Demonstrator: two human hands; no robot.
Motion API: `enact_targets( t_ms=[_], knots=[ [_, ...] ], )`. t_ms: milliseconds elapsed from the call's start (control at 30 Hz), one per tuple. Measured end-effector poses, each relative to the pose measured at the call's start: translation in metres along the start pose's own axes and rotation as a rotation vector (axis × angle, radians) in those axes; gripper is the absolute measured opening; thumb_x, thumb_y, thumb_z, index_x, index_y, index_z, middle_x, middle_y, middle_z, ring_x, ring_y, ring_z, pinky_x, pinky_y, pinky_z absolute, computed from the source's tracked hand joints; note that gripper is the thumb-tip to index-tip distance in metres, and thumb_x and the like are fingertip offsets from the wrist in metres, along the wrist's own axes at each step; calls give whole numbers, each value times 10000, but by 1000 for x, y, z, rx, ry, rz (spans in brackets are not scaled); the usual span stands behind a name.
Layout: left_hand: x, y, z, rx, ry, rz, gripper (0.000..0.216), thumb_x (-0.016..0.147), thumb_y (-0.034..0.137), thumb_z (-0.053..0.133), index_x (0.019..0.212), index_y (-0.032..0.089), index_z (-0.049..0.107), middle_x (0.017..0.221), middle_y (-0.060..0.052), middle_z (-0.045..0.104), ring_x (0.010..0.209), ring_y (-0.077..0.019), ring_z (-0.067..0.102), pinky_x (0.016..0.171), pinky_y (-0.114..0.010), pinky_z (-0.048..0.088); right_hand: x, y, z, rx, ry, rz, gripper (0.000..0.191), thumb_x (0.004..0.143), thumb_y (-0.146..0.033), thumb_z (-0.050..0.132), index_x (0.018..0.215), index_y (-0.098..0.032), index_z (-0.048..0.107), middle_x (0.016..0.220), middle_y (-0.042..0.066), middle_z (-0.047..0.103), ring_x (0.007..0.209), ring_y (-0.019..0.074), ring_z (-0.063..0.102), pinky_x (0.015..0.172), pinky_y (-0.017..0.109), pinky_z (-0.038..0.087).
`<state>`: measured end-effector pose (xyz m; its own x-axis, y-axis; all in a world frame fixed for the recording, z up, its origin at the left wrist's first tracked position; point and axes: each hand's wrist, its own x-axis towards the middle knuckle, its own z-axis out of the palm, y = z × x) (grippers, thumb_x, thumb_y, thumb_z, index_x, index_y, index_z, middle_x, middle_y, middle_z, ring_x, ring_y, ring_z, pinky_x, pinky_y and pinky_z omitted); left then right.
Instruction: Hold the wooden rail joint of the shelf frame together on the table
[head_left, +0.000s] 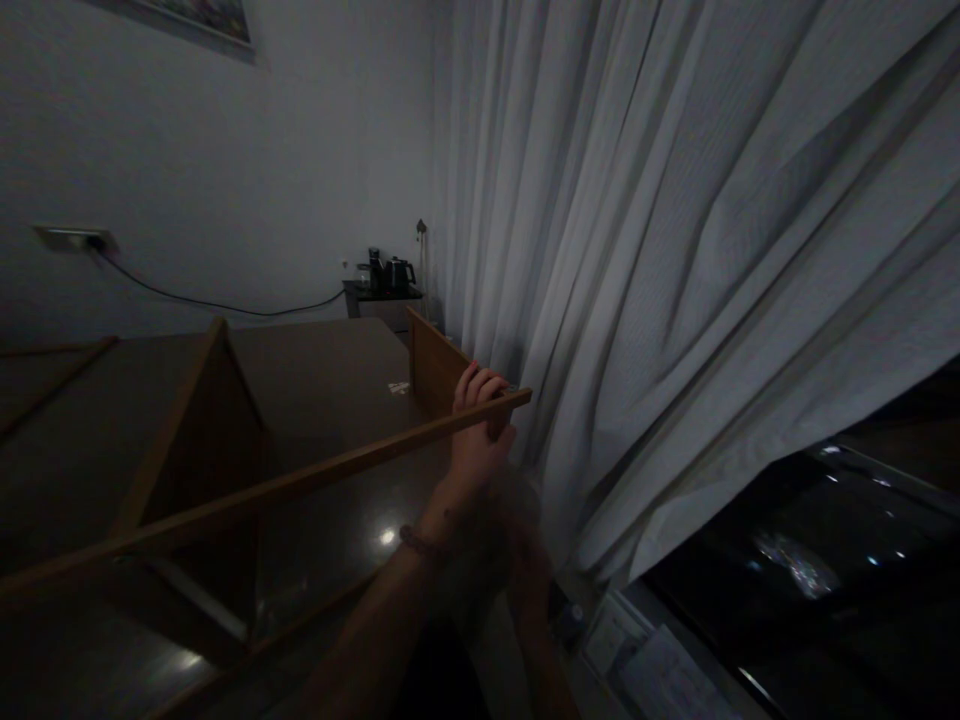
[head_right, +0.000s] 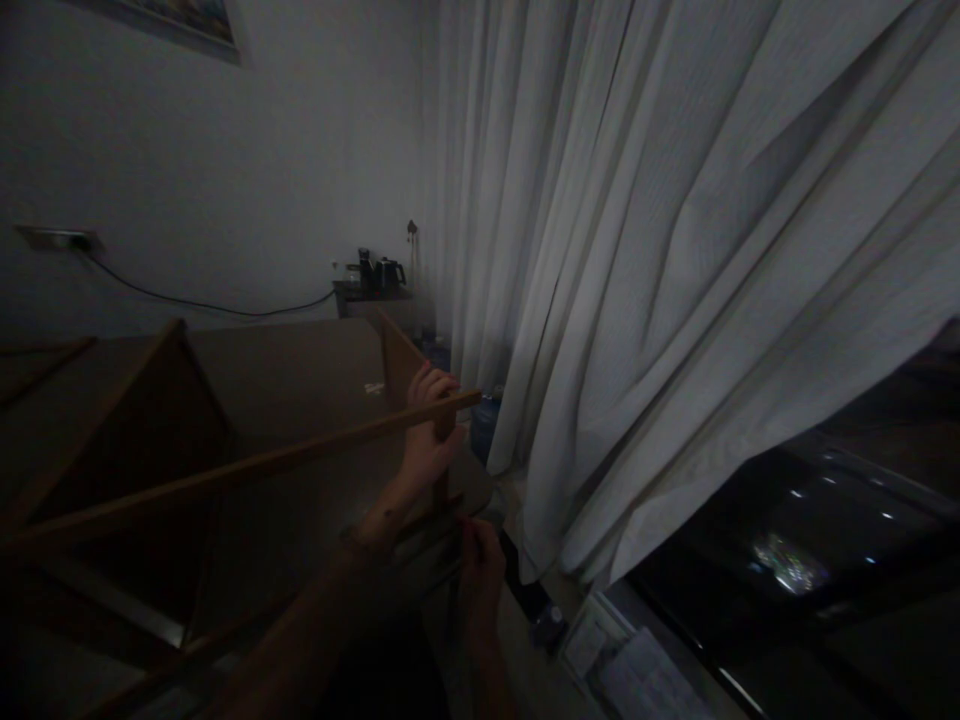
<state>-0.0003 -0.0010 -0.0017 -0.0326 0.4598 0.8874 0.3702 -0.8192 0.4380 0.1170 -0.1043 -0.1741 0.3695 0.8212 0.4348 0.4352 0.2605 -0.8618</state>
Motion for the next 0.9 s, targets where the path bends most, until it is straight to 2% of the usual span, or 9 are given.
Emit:
enact_targets(
  t_ms=[100,167,233,367,500,600,667,900],
  knots=[
    [0,-1,0,-7,-3,12,429,802,195,559,1217,249,470,1285,-72,536,1438,-306,323,1194,-551,294,1,-3,4,36,37,59,568,984,-566,459,1363,-167,602,953,99,750,849,227,695,759,330,548],
    [0,-2,0,-3,-7,18,432,806,207,561,1225,248,465,1299,-78,532,1442,-308,318,1194,-550,293,2,-3,4,52,50,85,631,971,-594,460,1401,-144,562,895,93,750,810,232,693,745,339,546],
    [0,-3,1,2,-4,19,426,811,221,560,1225,248,464,1309,-85,528,1443,-310,320,1190,-549,298,2,-1,4,60,54,102,626,957,-615,472,1338,-138,611,872,93,749,784,233,693,725,337,545],
    [0,-3,1,7,-1,21,429,801,219,554,1221,246,469,1296,-84,531,1439,-312,323,1186,-552,300,-1,4,0,48,52,112,520,918,-630,536,1071,-171,726,879,88,753,749,220,698,672,311,538],
    [1,-2,0,18,-6,33,435,801,200,538,1227,247,462,1283,-85,530,1438,-311,324,1186,-551,302,-2,4,-7,17,34,84,455,876,-630,608,931,-200,745,890,77,752,799,223,702,727,318,540],
    [1,-1,0,3,-6,32,431,806,205,541,1228,247,465,1284,-83,530,1431,-308,332,1191,-542,297,2,0,-12,-14,52,44,508,850,-697,597,921,-216,743,940,85,739,881,237,684,824,359,526],
    [0,-2,-1,-7,-14,26,430,810,215,547,1231,246,468,1299,-85,526,1439,-312,323,1190,-541,295,6,-2,-15,-37,62,22,560,821,-757,584,877,-221,737,922,87,724,875,240,667,830,370,517],
    [-1,-2,1,3,-13,1,415,819,226,556,1222,257,467,1300,-81,538,1443,-313,328,1184,-552,300,5,-5,-15,-128,38,37,628,819,-819,519,688,-226,681,689,48,669,665,199,605,664,305,462]
  ],
)
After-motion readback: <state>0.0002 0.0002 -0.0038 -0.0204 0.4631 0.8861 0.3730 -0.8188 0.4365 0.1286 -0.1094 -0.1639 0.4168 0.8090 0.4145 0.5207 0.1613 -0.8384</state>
